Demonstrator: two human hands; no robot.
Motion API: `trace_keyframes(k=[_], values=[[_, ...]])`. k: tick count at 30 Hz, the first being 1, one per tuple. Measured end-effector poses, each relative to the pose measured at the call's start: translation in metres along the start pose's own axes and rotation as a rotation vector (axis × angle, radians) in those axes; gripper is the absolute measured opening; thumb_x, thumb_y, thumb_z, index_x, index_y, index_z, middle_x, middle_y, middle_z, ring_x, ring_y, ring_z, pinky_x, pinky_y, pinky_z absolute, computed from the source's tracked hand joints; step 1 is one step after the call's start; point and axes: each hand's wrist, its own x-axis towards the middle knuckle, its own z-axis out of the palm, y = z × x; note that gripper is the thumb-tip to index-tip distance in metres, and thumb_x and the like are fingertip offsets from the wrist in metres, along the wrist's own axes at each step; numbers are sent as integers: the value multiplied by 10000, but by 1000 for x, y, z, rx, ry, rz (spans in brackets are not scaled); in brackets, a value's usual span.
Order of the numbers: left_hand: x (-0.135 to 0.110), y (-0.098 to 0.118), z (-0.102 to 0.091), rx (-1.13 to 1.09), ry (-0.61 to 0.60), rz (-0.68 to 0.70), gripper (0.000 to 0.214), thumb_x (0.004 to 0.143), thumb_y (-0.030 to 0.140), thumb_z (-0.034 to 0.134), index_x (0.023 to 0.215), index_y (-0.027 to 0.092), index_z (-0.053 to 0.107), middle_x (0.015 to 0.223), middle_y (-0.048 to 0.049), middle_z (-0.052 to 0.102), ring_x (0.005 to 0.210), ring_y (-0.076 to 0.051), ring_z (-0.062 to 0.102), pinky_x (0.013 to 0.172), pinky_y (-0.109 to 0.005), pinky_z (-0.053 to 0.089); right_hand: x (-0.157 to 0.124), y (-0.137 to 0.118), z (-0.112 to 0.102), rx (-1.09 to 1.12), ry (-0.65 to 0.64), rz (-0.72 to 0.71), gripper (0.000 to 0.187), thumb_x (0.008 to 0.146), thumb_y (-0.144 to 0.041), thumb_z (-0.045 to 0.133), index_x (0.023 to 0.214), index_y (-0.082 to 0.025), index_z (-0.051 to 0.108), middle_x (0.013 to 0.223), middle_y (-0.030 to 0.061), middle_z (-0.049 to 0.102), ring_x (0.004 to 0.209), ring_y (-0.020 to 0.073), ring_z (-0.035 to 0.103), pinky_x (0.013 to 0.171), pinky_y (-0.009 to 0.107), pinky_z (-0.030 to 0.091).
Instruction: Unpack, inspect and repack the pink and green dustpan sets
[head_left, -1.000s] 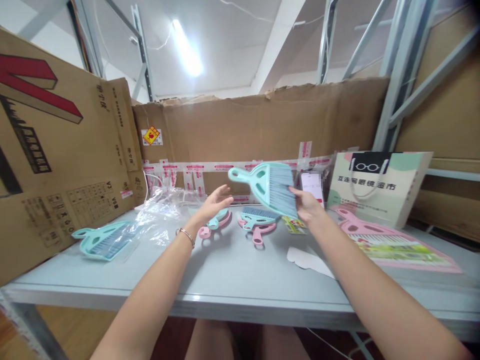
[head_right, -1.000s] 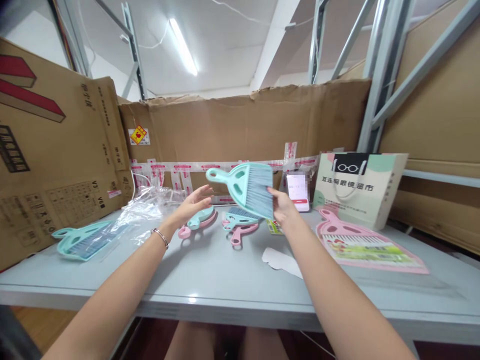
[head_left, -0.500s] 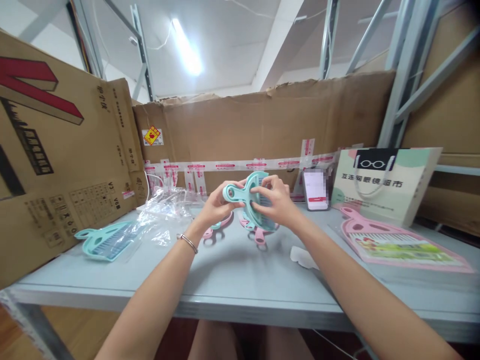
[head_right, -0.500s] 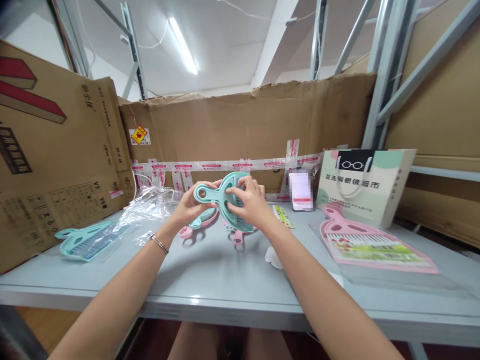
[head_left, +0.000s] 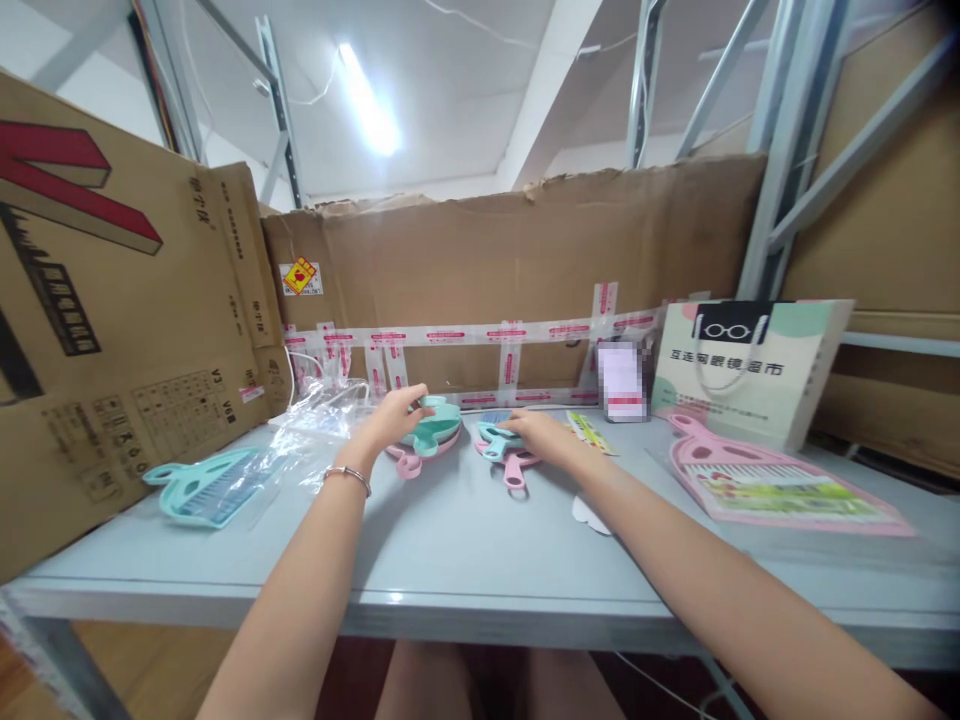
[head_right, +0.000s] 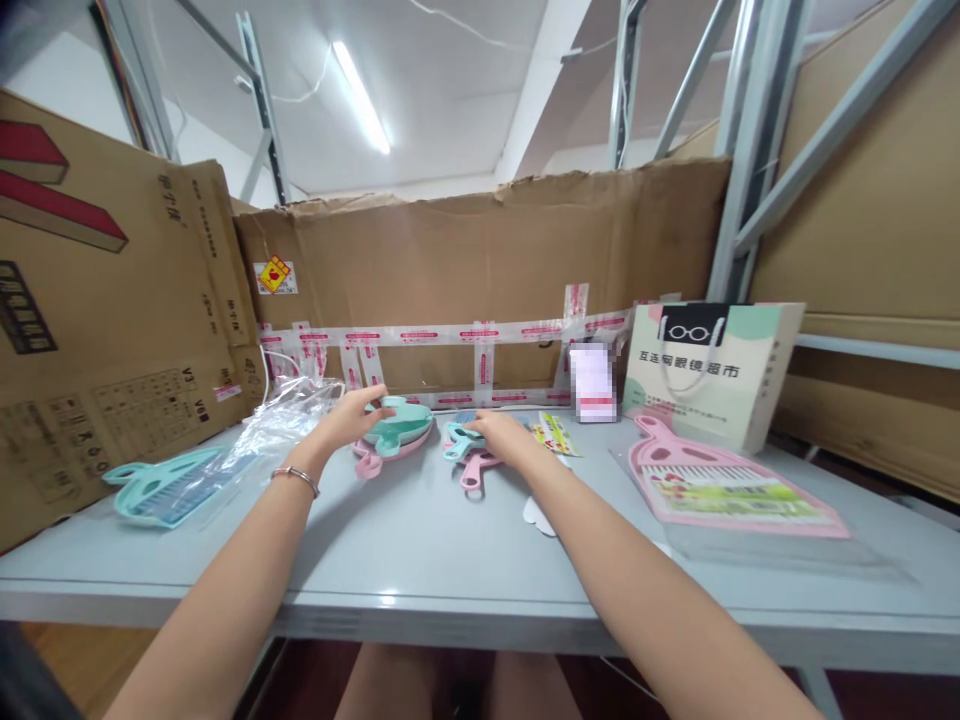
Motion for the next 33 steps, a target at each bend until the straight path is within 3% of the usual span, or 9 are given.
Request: trace_keyframes(k=[5,11,14,17,22,26,28,30,33], values=[[-3,-18,2,32,-134,-44,301,582,44,514,787,218,649,792,-22,641,622,-155,577,548,-227,452,-6,16,-20,72,70,163,348,741,-130,482,1006,-274,657,969,33,681,862,184,620,770,291,453],[4,-22,-1,66,16,-33,421,700,81,433,1065,205,603,1088,-92,580,960,-221,570,866,-340,431,-94,83,-116,-65,305,633,61,637,-266,589,654,-216,620,805,120,649,846,291,591,738,433,419],[5,-14,3,50,21,8,333,757,162,432,1032,206,616,1050,-83,594,937,-218,578,866,-351,433,-154,118,-155,-213,426,959,366,480,-294,731,402,-257,375,621,184,554,814,411,544,666,540,332],[5,-6,5,38,20,54,291,786,204,421,993,207,627,1024,-74,610,936,-208,581,862,-344,437,-188,144,-165,-140,281,1235,523,463,-333,766,324,-284,265,454,100,465,654,345,560,605,461,336],[4,-1,-2,33,73,91,297,826,223,386,1013,191,615,1029,-83,618,908,-200,590,833,-347,449,-187,150,-160,-75,330,1221,442,570,-326,696,305,-286,345,381,61,450,399,205,418,560,418,326],[5,11,-3,-75,268,72,255,813,239,442,994,189,615,999,-79,631,851,-186,602,759,-310,470,-167,117,-171,-82,561,1157,341,643,-345,617,377,-276,415,408,51,460,384,164,366,543,413,311],[6,24,2,-254,308,-22,244,809,284,477,988,183,608,946,-74,645,741,-164,613,658,-278,482,-145,92,-171,56,712,1004,268,644,-335,621,447,-251,460,435,59,488,408,166,405,521,396,314],[5,40,8,-538,206,-176,309,805,369,504,1044,183,570,937,-78,648,590,-127,601,536,-251,474,-112,63,-162,212,648,878,212,669,-373,603,554,-213,526,493,76,556,465,186,495,496,351,352],[0,60,20,-928,-105,-353,514,776,499,527,1200,221,444,992,-100,638,490,-102,586,460,-243,468,-55,22,-128,347,476,710,213,669,-390,620,639,-182,587,589,61,622,530,181,546,490,297,383]])
